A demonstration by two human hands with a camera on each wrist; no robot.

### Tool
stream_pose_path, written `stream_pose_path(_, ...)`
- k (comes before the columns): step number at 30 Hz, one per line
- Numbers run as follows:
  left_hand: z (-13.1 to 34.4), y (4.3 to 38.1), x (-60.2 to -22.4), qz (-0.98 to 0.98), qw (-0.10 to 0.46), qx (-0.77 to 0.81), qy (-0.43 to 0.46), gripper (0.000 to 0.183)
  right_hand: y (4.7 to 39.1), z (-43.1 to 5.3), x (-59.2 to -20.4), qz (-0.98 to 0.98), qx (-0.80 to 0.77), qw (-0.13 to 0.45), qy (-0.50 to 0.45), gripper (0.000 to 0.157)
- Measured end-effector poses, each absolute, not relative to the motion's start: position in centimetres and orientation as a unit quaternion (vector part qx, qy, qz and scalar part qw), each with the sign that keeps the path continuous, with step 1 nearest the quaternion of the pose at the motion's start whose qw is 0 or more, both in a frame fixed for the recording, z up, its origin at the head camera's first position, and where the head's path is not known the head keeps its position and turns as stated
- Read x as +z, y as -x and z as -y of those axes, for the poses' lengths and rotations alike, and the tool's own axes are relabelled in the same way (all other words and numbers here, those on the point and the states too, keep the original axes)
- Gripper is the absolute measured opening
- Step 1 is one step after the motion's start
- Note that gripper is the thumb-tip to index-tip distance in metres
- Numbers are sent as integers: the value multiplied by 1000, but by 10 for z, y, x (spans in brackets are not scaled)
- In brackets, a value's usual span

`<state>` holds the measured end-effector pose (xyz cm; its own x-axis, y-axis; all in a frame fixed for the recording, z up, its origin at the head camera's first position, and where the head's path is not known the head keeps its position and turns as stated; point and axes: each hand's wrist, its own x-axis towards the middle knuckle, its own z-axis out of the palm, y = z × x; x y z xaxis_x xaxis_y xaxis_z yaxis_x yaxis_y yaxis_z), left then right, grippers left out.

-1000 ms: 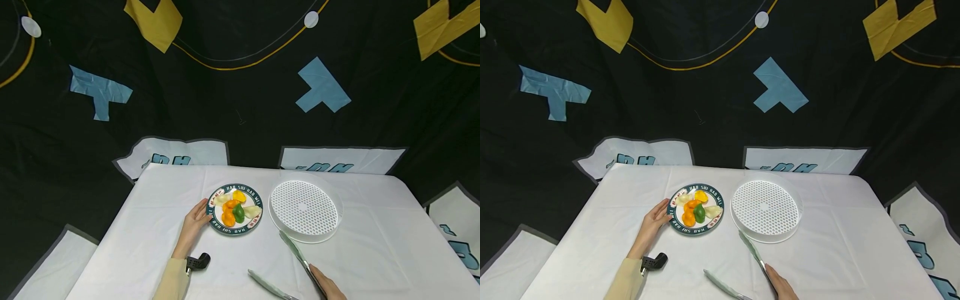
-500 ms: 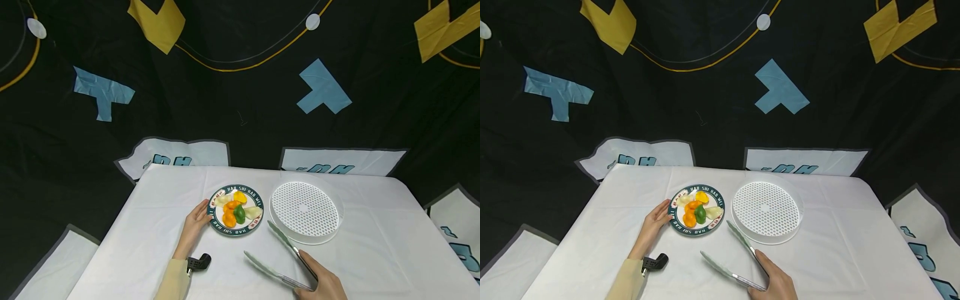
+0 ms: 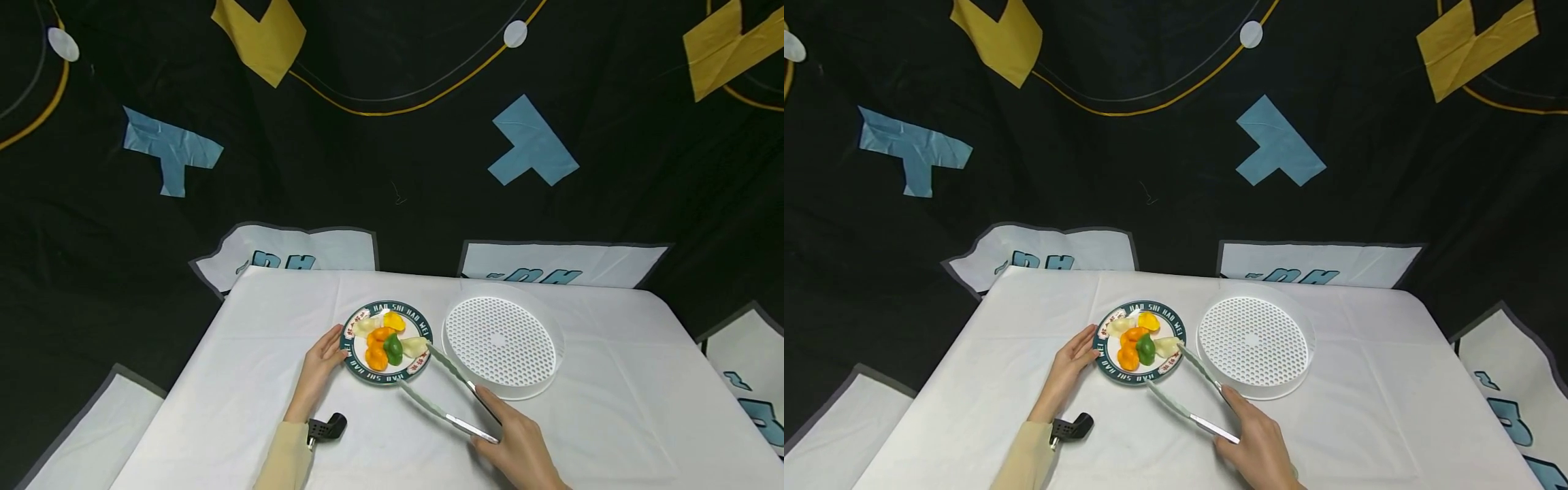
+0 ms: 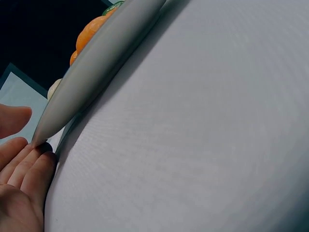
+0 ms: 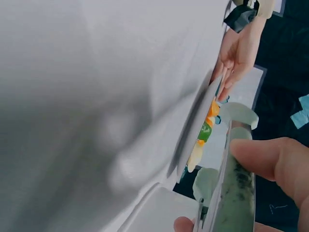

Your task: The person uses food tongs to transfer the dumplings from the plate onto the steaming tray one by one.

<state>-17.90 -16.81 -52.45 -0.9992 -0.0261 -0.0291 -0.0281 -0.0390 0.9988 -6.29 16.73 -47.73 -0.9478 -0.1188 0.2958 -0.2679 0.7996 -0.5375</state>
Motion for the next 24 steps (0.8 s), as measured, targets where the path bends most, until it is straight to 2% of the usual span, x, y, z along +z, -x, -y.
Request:
stream_pose_path(8,168,179,-524,-699,1,714,21,58,73,-163,-476,936,293,150,-126,69)
stream_pose_path(24,168,179,-523,-701,-1,712,21,59,83,-152,-474,940,286,151,-111,66)
